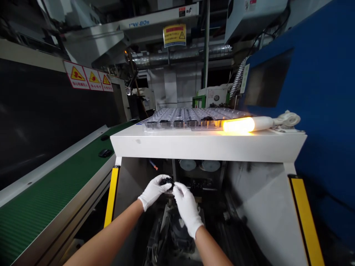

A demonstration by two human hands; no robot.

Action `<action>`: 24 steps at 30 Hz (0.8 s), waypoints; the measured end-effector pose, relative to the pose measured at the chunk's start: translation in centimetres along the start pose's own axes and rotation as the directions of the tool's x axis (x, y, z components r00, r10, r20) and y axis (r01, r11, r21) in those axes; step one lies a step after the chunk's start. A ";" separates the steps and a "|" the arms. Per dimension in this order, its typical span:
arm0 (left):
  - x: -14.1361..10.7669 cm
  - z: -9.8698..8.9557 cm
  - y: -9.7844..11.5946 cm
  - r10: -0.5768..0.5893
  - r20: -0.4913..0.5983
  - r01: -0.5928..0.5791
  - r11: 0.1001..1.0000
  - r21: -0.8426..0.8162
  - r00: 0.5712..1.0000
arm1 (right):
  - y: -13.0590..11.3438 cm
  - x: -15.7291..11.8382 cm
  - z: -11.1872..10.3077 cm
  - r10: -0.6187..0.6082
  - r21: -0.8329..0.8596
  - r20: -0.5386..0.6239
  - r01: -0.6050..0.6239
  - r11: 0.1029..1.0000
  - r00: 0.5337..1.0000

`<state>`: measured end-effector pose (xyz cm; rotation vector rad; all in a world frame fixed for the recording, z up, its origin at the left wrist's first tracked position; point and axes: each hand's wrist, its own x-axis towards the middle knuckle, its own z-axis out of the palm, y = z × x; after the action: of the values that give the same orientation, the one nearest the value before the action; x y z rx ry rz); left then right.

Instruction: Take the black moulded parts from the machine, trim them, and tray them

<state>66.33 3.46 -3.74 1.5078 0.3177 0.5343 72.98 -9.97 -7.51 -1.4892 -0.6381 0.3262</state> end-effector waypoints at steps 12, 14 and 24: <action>0.5 -0.7 -2.3 -0.072 0.031 0.075 0.993 -0.090 0.997 | 1.3 0.4 0.6 0.044 -0.014 -0.059 -0.045 0.999 0.997; 0.6 -1.0 -2.5 -0.079 0.049 0.083 0.993 -0.087 0.996 | 1.3 0.6 0.7 0.038 -0.038 -0.072 -0.040 0.998 0.997; 0.8 -1.4 -3.5 -0.078 0.054 0.084 0.990 -0.111 0.995 | 1.1 1.7 1.4 0.022 -0.003 -0.112 -0.022 1.000 0.993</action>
<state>66.72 5.17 -7.21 1.3906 0.3039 0.4419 73.67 -7.75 -8.36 -1.5082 -0.5330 0.2563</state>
